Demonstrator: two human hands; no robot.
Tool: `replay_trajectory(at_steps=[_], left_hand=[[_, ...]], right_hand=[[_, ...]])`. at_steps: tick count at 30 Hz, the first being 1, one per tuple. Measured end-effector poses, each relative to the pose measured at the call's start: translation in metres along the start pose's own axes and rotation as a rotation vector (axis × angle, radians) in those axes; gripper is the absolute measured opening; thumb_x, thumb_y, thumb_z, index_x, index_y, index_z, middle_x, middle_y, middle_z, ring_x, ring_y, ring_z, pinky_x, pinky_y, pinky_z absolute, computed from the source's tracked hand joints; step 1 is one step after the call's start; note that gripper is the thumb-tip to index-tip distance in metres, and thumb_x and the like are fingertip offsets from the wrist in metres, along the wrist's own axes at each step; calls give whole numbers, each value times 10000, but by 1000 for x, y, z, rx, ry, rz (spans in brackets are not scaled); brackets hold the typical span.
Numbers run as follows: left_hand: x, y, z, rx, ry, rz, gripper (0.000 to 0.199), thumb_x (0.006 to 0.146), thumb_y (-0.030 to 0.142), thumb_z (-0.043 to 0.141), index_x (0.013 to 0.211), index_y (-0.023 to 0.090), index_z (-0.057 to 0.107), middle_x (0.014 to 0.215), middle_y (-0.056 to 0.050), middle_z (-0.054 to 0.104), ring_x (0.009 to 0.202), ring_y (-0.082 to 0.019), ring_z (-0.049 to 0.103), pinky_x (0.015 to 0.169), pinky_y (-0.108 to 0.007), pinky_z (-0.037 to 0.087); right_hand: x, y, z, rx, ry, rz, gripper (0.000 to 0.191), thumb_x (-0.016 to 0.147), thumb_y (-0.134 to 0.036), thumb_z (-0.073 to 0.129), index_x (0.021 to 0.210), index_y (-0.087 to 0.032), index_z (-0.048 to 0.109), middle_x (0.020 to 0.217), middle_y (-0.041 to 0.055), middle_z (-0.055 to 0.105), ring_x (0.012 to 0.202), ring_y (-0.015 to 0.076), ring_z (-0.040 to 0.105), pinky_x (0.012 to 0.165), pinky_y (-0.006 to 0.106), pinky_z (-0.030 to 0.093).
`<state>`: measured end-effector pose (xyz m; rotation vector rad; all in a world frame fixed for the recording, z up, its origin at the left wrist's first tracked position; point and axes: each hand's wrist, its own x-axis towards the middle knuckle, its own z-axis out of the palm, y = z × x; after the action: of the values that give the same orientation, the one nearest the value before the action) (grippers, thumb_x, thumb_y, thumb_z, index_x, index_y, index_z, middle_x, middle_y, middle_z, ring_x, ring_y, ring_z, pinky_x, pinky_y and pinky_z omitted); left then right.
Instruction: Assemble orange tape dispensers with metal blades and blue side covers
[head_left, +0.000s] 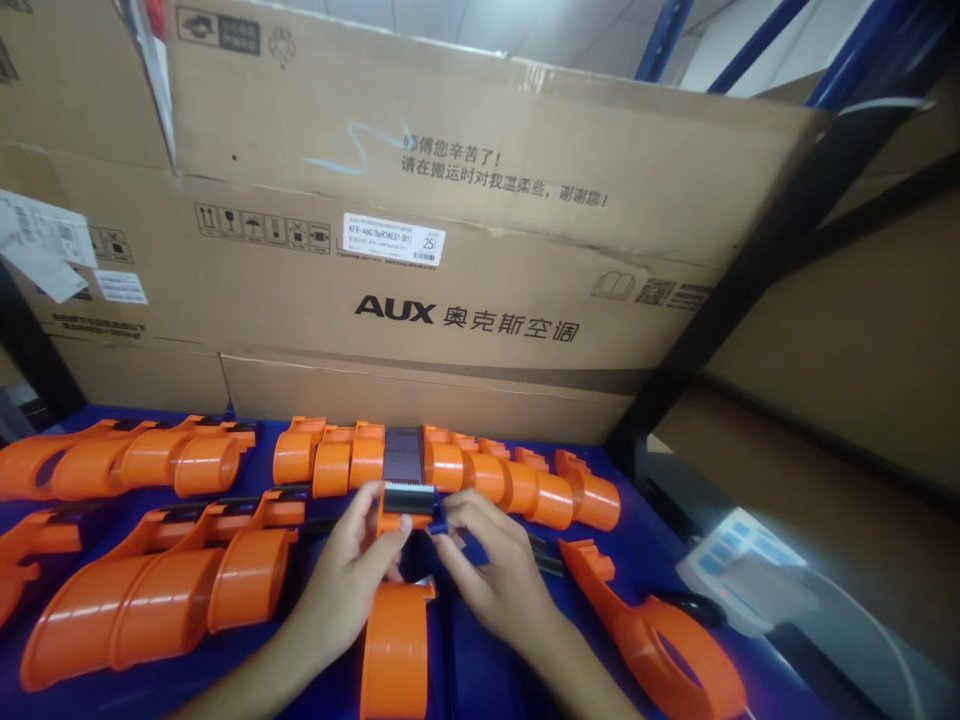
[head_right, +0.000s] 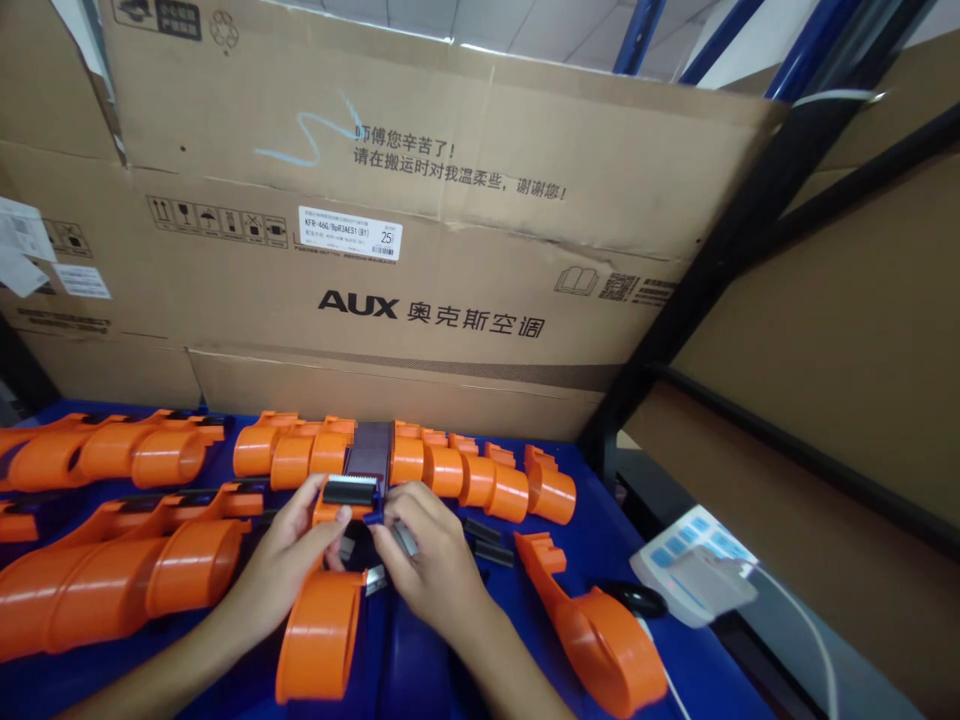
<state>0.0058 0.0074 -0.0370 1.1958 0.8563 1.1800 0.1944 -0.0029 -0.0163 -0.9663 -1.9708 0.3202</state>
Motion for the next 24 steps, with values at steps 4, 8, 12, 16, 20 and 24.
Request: replay_trajectory(at_steps=[4,8,12,16,20,24], left_hand=[[-2,5,3,-25,-2,-1,338,859,445,719,1105,226,643,924,-25,670,735,-161,592,648,-253,526],[-4,4,3,-33,-2,-3,327,863,437,721,1101,228,639,923,-23,673,729,-154,602,652,-252,529],[-2,1,1,-64,15,-14,253,873,419,724,995,213,641,766,14,643,633,-123,585,629,-231,513],[0,3,2,-158,-83,-91,377,875,437,721,1152,188,660,701,-12,699,566,-145,648,584,-240,515],[-6,5,5,-253,-220,-222,766,892,408,716,1547,199,378,621,-15,726,540,-208,723,604,-282,542],[-14,6,7,-334,-313,-288,910,897,364,728,1625,280,189,901,-88,791,677,-254,784,663,-339,583]], right_hand=[[0,-2,4,27,31,0,174,966,-195,592,808,-234,532,875,51,599,812,203,594,698,311,484],[1,-5,2,30,11,11,190,958,-199,602,789,-233,523,901,54,593,838,205,596,724,316,487],[2,-9,-6,46,-2,3,135,925,-234,635,819,-230,552,889,50,559,810,207,575,709,324,479],[2,-8,-11,212,90,114,123,969,-334,578,894,-238,563,846,35,553,763,199,552,701,323,486],[2,-9,-12,507,9,318,419,984,-501,539,1341,-285,500,1087,87,652,920,233,633,870,380,532],[3,-15,-13,720,-181,395,538,963,-601,521,1411,-306,494,1073,69,683,963,244,672,917,390,527]])
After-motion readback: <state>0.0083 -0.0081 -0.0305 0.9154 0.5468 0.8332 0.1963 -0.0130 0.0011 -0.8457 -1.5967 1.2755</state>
